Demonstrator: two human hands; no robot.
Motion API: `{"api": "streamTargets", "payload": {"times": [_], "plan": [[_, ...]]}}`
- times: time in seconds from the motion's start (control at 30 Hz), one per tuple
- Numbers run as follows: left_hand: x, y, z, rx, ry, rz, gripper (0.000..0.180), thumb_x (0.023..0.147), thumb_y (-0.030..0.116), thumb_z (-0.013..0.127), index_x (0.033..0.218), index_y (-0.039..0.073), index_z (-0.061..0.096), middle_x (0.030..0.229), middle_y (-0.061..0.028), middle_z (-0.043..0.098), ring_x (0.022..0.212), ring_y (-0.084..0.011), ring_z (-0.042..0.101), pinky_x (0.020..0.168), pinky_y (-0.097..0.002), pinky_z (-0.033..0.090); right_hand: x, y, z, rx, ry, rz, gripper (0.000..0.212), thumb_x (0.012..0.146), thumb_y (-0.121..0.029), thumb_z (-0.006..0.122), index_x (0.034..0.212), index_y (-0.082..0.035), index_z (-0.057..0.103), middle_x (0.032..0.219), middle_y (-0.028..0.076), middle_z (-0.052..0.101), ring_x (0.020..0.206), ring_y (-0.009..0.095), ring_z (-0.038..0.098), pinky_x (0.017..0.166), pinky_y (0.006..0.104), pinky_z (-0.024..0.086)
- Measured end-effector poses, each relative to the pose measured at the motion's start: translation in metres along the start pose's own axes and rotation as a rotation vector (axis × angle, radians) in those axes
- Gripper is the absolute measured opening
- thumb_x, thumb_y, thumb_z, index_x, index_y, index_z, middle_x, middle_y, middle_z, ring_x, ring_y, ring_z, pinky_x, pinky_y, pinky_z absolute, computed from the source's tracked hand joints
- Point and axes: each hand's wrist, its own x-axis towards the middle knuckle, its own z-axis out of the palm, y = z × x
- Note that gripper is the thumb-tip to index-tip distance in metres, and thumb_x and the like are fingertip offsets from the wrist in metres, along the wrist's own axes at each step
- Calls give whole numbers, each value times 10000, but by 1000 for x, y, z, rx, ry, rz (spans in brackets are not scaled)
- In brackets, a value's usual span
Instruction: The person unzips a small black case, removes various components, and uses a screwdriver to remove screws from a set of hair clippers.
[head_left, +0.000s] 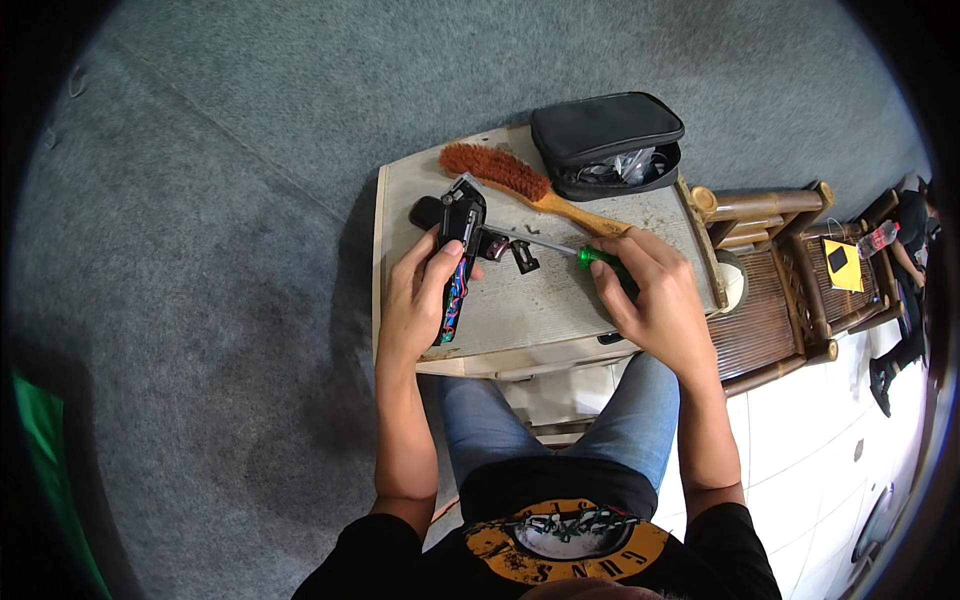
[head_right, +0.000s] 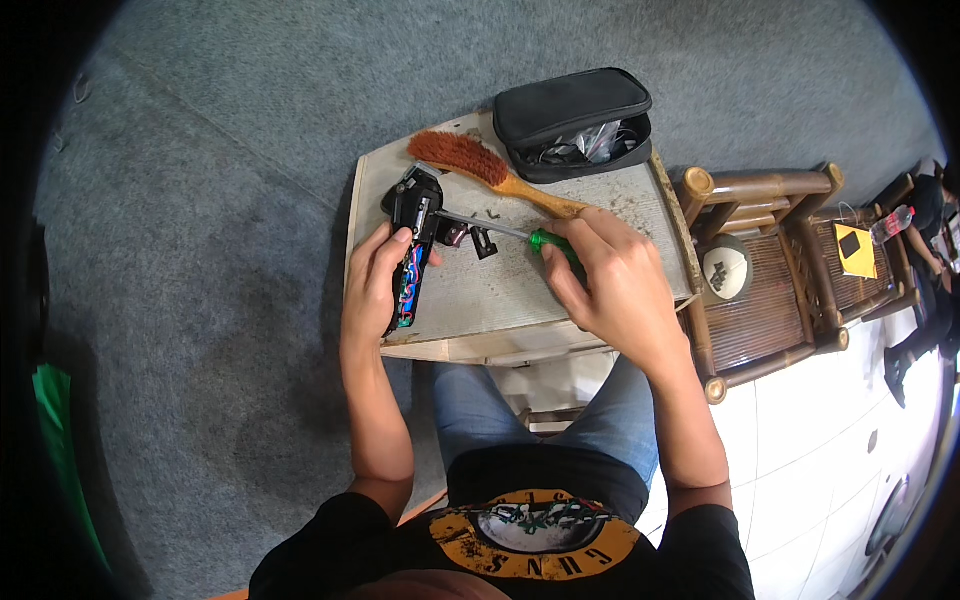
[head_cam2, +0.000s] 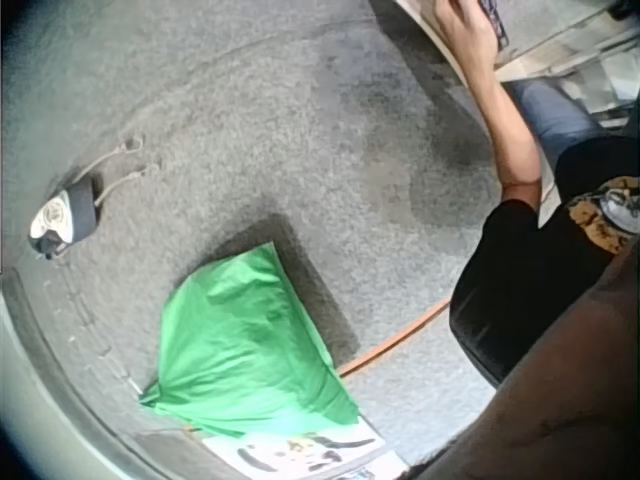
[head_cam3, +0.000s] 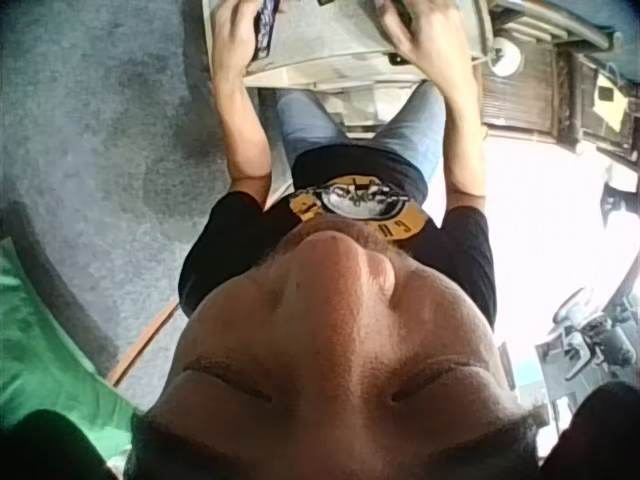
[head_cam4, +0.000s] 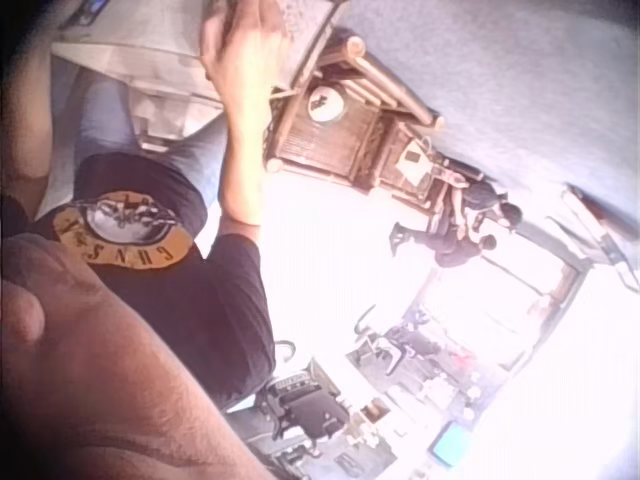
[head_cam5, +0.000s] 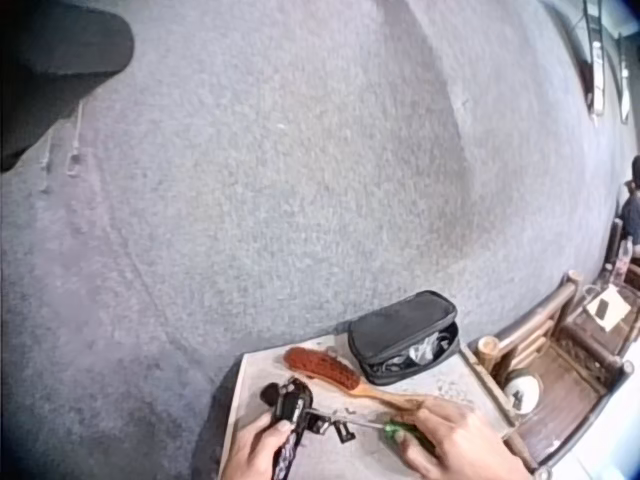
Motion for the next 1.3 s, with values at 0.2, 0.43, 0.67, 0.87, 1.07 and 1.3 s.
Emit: {"api": "streamTargets", "payload": {"times": [0.2,0.43,0.67,0.87,1.07,1.3], "plan": [[-15,0,0,-33,-17,31,462,1133,322,618,1454,0,697,887,-40,732,747,-56,578,682,-252,458,-2,-3,-6,206,78,-46,142,943,-53,795,1082,-24,805,1019,109,691,897,315,735,731,418,589],[-20,-5,-8,-125,-56,30,427,1136,283,610,1428,-18,692,903,-35,728,746,-33,552,678,-234,439,-2,-1,-8,93,-48,-22,272,946,-120,806,1206,-40,811,976,141,731,898,306,754,762,415,605],[-20,-9,-8,-130,-42,36,405,1136,280,604,1389,-20,704,903,-45,734,748,-33,557,676,-236,440,-1,-5,-10,261,-62,94,453,910,-91,836,1353,-37,758,999,160,764,868,299,759,805,413,612],[-18,-3,-4,-115,-43,44,415,1137,280,608,1392,-32,709,946,-22,718,777,-47,547,691,-234,438,0,-4,-10,239,-57,95,492,899,-98,869,1371,-28,752,965,136,732,867,260,752,813,398,619],[-19,-5,-4,-74,-3,33,422,1141,280,626,1397,-46,706,943,28,634,825,-45,515,729,-232,423,-1,-6,-11,243,-89,168,406,960,-116,799,1349,-7,755,978,174,774,919,274,797,818,393,629],[-19,-8,-7,-121,-2,24,404,1135,276,638,1369,-45,711,936,33,624,838,-45,527,743,-234,430,-2,2,-7,255,-71,78,437,940,-77,775,1373,-21,751,993,169,779,949,278,806,829,398,632]]}}
